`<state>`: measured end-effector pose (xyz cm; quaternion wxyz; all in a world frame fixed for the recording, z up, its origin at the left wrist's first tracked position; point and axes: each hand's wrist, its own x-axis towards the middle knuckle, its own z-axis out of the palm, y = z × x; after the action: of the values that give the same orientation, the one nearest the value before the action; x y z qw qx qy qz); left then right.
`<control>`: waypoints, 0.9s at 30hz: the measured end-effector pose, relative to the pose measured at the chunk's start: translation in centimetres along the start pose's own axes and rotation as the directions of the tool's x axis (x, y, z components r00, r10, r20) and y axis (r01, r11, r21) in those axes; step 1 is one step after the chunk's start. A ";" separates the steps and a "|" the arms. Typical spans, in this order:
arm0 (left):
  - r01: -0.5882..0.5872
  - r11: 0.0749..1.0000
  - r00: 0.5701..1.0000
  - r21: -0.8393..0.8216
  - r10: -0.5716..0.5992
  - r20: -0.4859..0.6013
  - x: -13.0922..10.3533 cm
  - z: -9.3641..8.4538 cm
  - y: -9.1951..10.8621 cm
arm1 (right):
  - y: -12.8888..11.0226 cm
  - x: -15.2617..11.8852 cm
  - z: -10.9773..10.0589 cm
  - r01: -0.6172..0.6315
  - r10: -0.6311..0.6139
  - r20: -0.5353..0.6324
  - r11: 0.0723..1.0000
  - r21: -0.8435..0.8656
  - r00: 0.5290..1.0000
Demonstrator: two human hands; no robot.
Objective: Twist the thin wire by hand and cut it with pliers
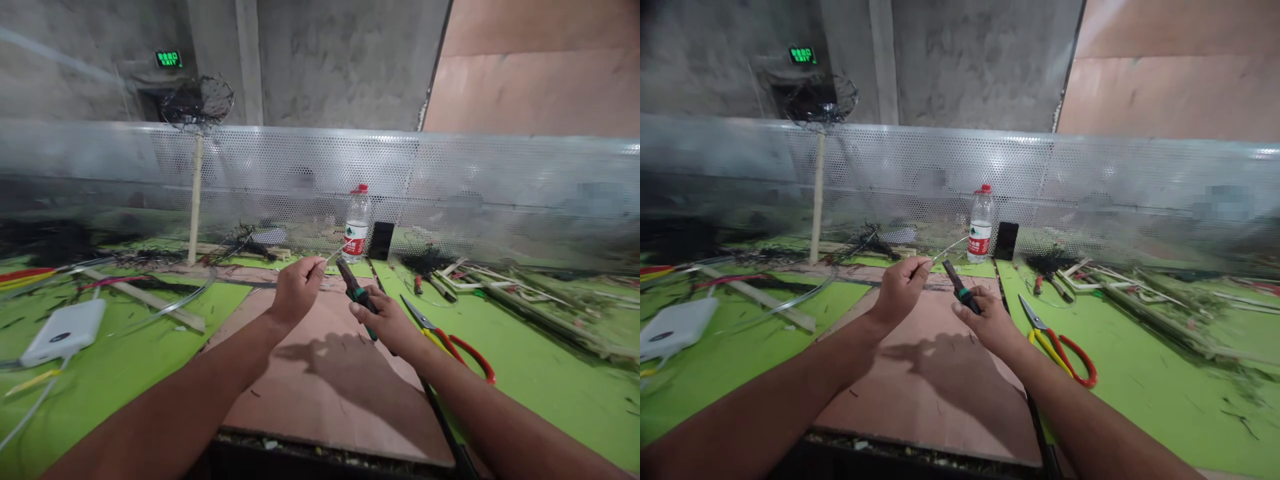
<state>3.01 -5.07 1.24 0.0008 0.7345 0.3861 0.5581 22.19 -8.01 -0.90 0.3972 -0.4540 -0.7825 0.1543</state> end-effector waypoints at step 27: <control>-0.081 0.972 0.997 0.222 0.075 0.036 -1.2 1.1 0.7 | 0.3 -0.3 0.4 -0.048 0.047 0.012 0.998 0.040 0.999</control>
<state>4.27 -5.75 0.16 -0.0985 0.7521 0.4170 0.5007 22.17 -8.01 -1.49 0.3981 -0.4635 -0.7705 0.1819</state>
